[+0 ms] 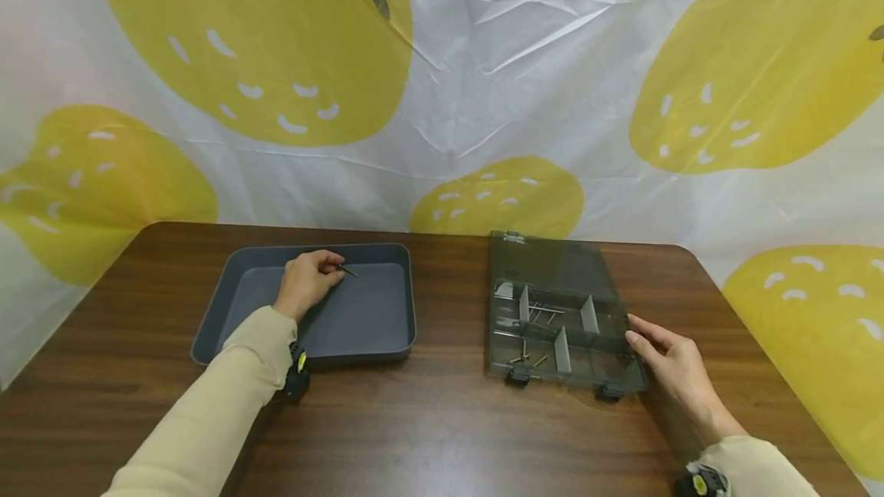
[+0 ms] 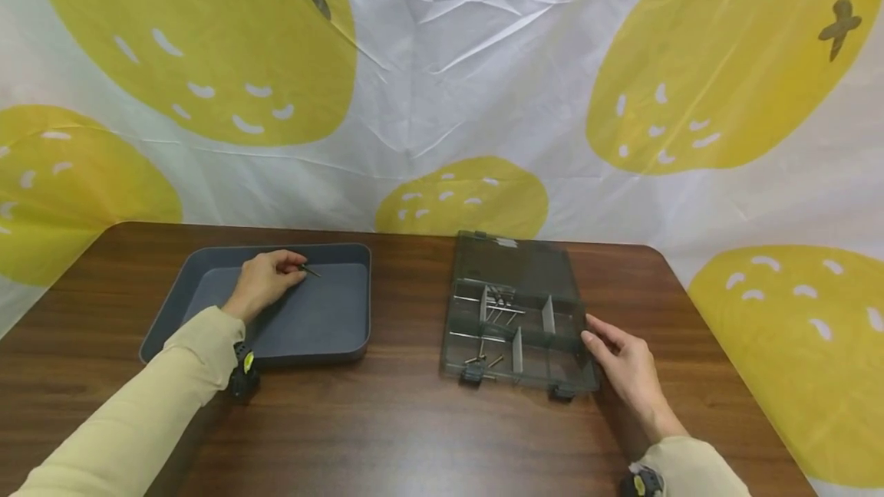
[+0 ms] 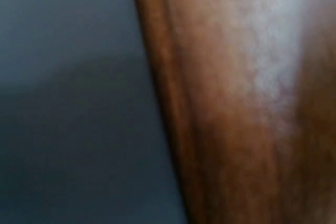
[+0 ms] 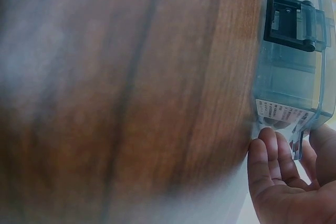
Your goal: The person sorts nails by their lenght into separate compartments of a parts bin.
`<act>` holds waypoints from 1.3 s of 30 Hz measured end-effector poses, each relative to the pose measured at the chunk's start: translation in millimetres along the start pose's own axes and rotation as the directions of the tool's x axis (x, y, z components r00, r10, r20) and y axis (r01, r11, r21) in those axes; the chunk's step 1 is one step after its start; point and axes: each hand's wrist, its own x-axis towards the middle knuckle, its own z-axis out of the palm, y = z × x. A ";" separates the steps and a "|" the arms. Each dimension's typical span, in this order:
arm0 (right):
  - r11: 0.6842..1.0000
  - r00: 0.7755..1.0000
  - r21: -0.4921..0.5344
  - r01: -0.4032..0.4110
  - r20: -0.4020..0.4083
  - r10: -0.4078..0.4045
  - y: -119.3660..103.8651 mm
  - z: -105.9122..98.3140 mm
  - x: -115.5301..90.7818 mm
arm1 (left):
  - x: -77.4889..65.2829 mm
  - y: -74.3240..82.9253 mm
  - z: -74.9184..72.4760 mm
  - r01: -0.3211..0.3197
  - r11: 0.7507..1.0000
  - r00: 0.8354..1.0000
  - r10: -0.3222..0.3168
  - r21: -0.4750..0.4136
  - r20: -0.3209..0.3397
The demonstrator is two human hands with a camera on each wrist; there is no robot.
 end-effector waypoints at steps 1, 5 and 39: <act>1.000 1.000 -0.001 0.001 -0.001 -0.001 -0.2 -0.1 0.1 | 0.2 0.0 0.1 -0.002 1.000 1.000 0.003 0.005 0.000; 1.000 1.000 -0.008 0.007 -0.009 -0.007 -0.5 0.2 0.3 | 0.4 0.7 0.7 -0.008 1.000 1.000 0.008 0.026 0.000; 1.000 1.000 0.004 -0.006 -0.016 0.006 -1.4 0.9 -0.9 | -1.1 7.1 -2.6 0.022 0.997 0.999 -0.024 0.077 0.033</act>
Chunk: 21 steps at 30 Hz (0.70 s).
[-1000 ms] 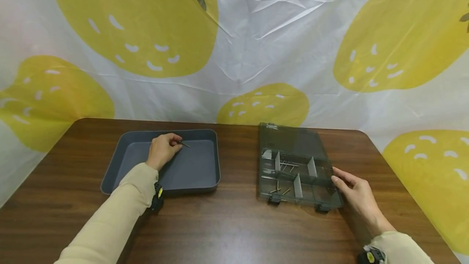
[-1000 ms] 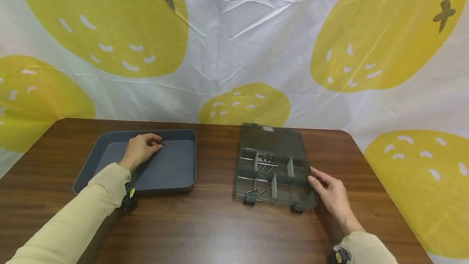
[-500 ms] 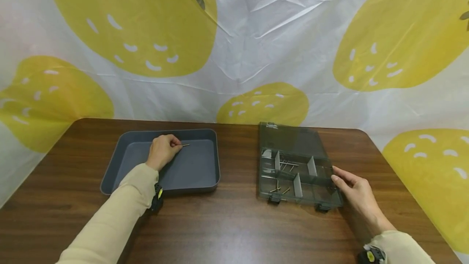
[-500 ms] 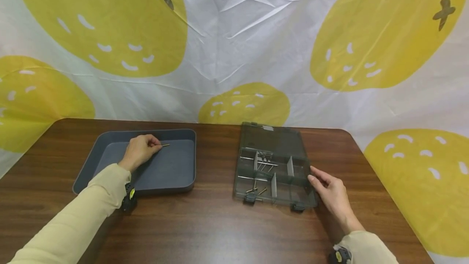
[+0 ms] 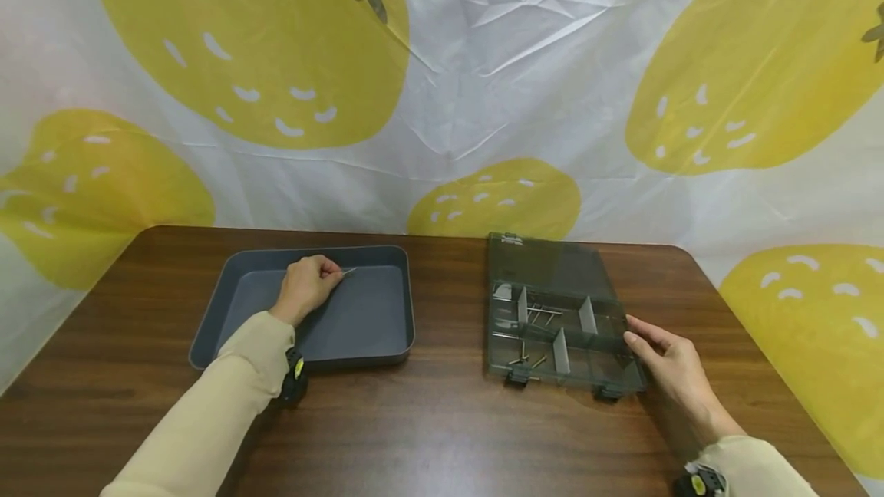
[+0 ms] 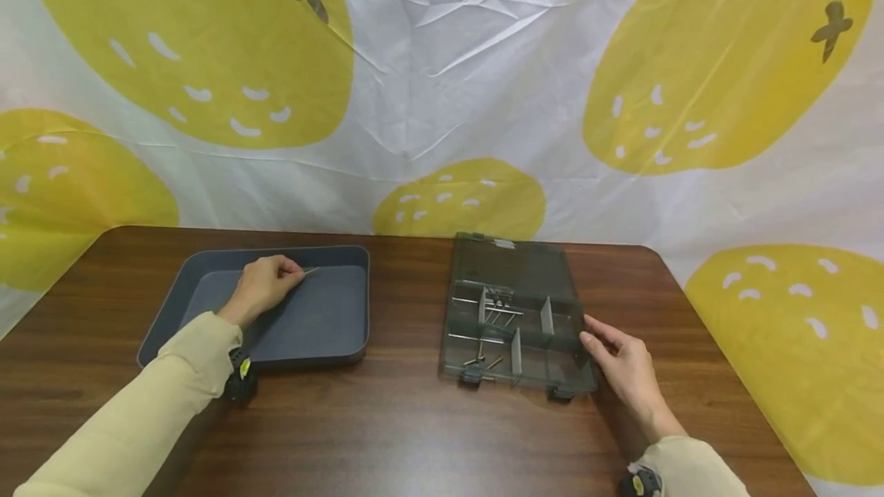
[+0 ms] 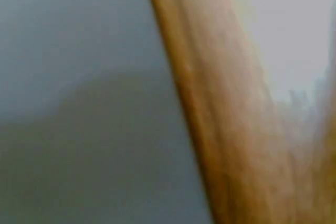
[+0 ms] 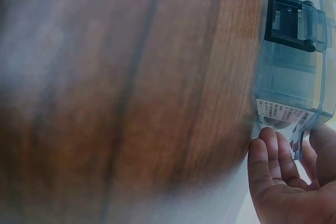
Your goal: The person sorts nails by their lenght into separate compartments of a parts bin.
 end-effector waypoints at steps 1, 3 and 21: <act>1.000 1.000 -0.001 -0.001 0.001 0.001 -0.3 -0.1 0.0 | -0.2 2.3 -1.2 0.004 1.000 1.000 -0.004 -0.012 0.003; 1.000 1.000 0.000 -0.005 0.004 0.005 -0.9 -0.4 0.0 | -0.2 7.5 -2.9 0.014 0.999 1.000 -0.014 -0.044 0.007; 1.000 1.000 -0.007 0.007 0.013 -0.007 0.9 -1.2 0.4 | -21.0 95.6 16.8 -0.098 0.951 0.987 0.130 -0.293 0.092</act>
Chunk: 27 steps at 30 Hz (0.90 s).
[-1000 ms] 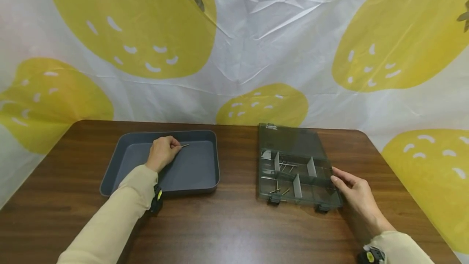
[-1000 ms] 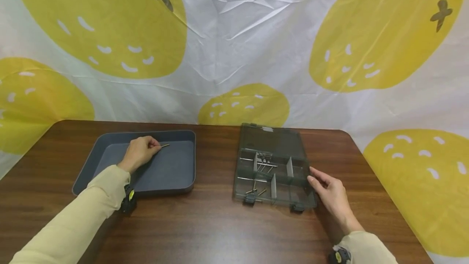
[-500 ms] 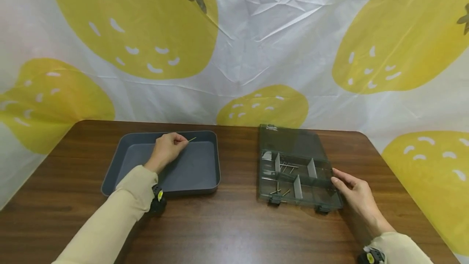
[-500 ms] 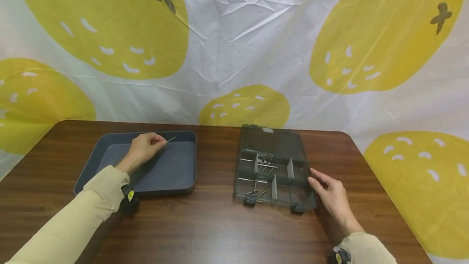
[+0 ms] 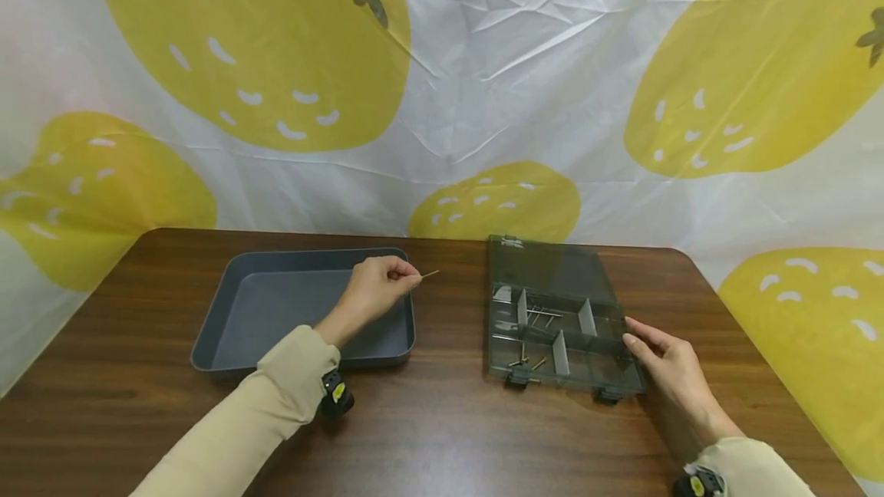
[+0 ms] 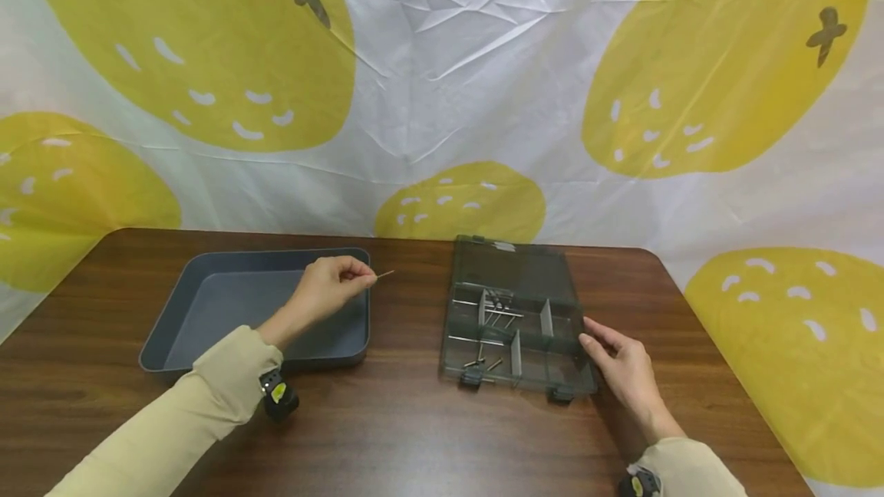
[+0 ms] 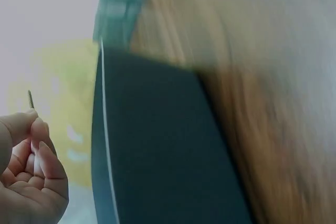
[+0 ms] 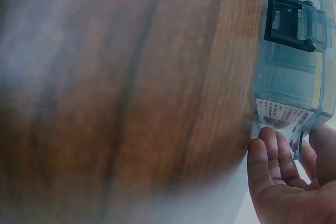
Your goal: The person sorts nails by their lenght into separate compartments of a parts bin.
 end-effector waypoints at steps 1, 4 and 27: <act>1.000 1.000 -0.001 0.001 -0.001 -0.001 -0.1 0.1 0.0 | -1.6 4.4 3.6 -0.004 1.000 1.000 0.004 -0.010 0.011; 1.000 1.000 -0.006 0.005 -0.006 -0.005 -0.4 0.1 0.2 | -5.9 15.8 15.2 -0.018 0.999 0.999 0.019 -0.030 0.034; 1.000 1.000 0.023 0.022 -0.011 -0.021 -4.9 1.9 0.6 | -28.4 53.1 95.9 -0.209 0.974 0.967 0.219 -0.085 0.129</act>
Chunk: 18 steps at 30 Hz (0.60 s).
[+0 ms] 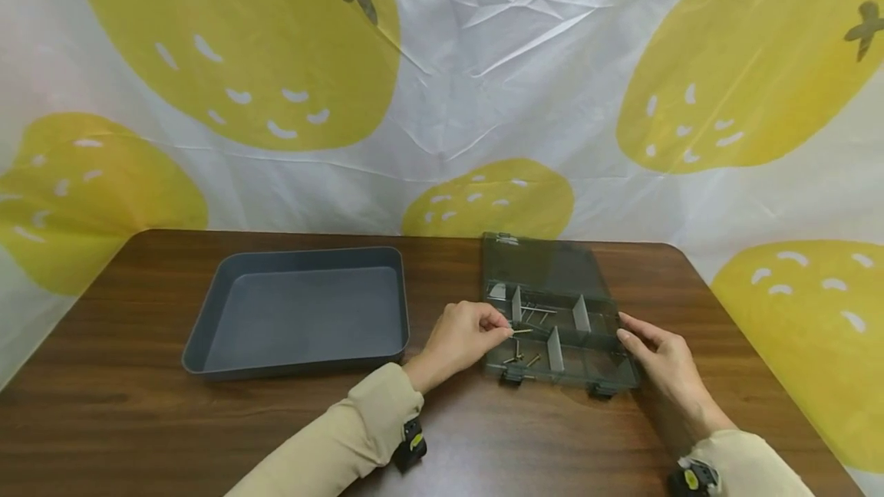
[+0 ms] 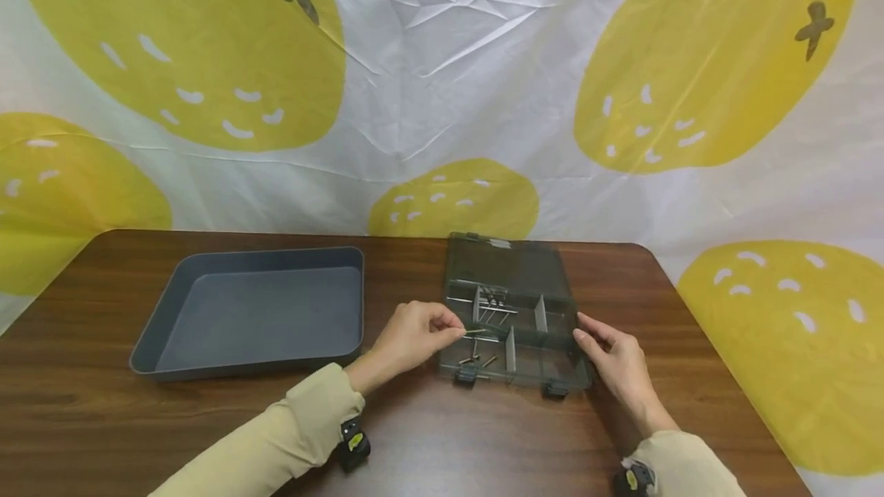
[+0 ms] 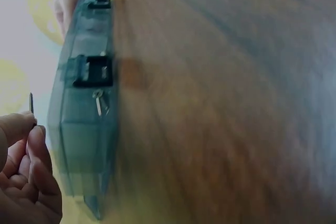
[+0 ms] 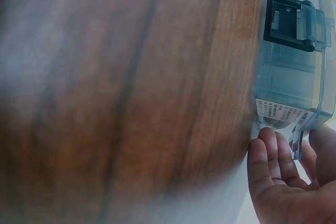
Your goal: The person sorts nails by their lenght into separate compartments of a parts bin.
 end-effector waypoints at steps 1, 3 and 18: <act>1.000 1.000 0.002 0.000 0.002 0.000 0.2 0.0 0.0 | 0.0 0.5 2.5 -0.004 1.000 1.000 0.004 0.009 -0.003; 1.000 1.000 0.002 0.000 0.002 0.000 -0.1 0.0 -0.1 | -0.1 1.3 6.5 -0.008 1.000 1.000 0.008 0.030 -0.008; 1.000 1.000 -0.008 0.009 0.000 -0.009 -1.2 -0.5 -0.4 | -0.6 3.6 20.3 -0.038 0.969 0.997 0.053 0.246 -0.058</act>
